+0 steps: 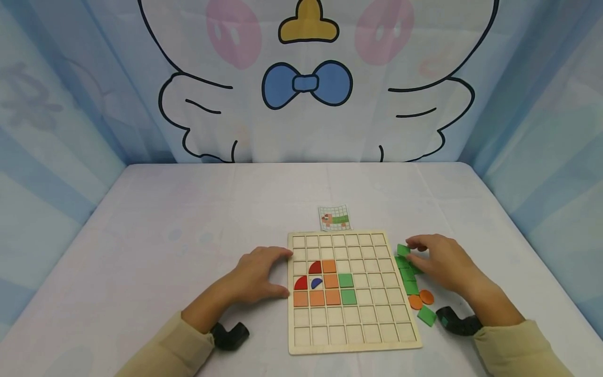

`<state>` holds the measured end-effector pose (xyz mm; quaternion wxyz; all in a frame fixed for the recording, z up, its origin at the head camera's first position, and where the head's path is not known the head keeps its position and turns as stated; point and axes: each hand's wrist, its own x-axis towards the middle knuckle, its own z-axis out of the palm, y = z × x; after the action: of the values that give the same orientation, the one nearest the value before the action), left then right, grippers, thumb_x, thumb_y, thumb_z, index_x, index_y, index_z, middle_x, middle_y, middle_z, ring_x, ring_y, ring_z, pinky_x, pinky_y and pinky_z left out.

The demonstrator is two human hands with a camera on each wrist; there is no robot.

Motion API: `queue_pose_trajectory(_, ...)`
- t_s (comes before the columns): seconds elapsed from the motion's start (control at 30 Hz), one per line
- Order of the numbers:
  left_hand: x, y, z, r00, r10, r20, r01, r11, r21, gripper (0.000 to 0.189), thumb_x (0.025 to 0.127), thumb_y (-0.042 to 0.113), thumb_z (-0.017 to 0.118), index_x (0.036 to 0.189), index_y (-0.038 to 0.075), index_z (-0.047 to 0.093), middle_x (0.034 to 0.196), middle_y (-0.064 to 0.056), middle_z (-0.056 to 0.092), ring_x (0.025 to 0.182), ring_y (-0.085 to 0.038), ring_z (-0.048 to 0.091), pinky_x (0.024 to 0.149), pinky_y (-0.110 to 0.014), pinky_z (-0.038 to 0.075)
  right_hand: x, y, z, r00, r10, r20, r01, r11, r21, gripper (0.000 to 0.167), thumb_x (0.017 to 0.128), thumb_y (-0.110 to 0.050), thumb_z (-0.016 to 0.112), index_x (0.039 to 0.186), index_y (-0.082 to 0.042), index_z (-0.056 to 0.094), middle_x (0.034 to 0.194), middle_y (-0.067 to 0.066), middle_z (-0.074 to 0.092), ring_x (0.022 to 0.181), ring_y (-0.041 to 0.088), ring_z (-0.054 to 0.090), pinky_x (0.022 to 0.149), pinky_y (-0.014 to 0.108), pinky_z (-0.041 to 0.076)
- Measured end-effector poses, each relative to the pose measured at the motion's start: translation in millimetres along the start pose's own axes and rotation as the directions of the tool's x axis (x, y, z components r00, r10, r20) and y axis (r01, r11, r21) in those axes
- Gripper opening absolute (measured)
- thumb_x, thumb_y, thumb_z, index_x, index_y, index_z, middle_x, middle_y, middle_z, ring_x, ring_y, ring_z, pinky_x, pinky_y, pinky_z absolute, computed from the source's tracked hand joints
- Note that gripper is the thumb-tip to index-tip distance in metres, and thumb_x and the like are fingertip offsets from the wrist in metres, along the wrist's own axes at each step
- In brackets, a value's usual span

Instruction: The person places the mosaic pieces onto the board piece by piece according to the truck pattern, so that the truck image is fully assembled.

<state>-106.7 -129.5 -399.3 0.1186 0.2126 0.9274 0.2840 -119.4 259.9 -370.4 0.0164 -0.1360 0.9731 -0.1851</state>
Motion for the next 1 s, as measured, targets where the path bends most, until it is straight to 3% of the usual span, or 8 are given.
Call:
queue_pose_trajectory(0.43, 0.3, 0.2, -0.7, 1.000, -0.006, 0.004, 0.006, 1.000, -0.003, 0.073, 0.078, 0.028, 0.087, 0.141, 0.010, 0.054, 0.141, -0.004, 0.054, 0.132, -0.030, 0.043, 0.106, -0.055, 0.032, -14.6, -31.2, 6.5, 0.987, -0.158, -0.013, 0.157, 0.987, -0.023, 0.032, 0.086, -0.015, 0.079, 0.114, -0.001, 0.072, 0.104, 0.007, 0.069, 0.095, 0.027, 0.064, 0.082, 0.048, 0.052)
queue_pose_trajectory(1.0, 0.9, 1.8, -0.6, 1.000, -0.011, 0.001, 0.011, 1.000, 0.001, 0.073, 0.077, 0.027, 0.087, 0.140, 0.010, 0.055, 0.141, -0.004, 0.055, 0.132, -0.030, 0.043, 0.106, -0.056, 0.032, -23.8, -52.8, 18.3, 0.969, -0.239, 0.058, 0.242, 0.969, -0.045, 0.023, 0.087, -0.018, 0.078, 0.108, -0.010, 0.073, 0.100, -0.004, 0.067, 0.089, 0.013, 0.060, 0.077, 0.038, 0.052)
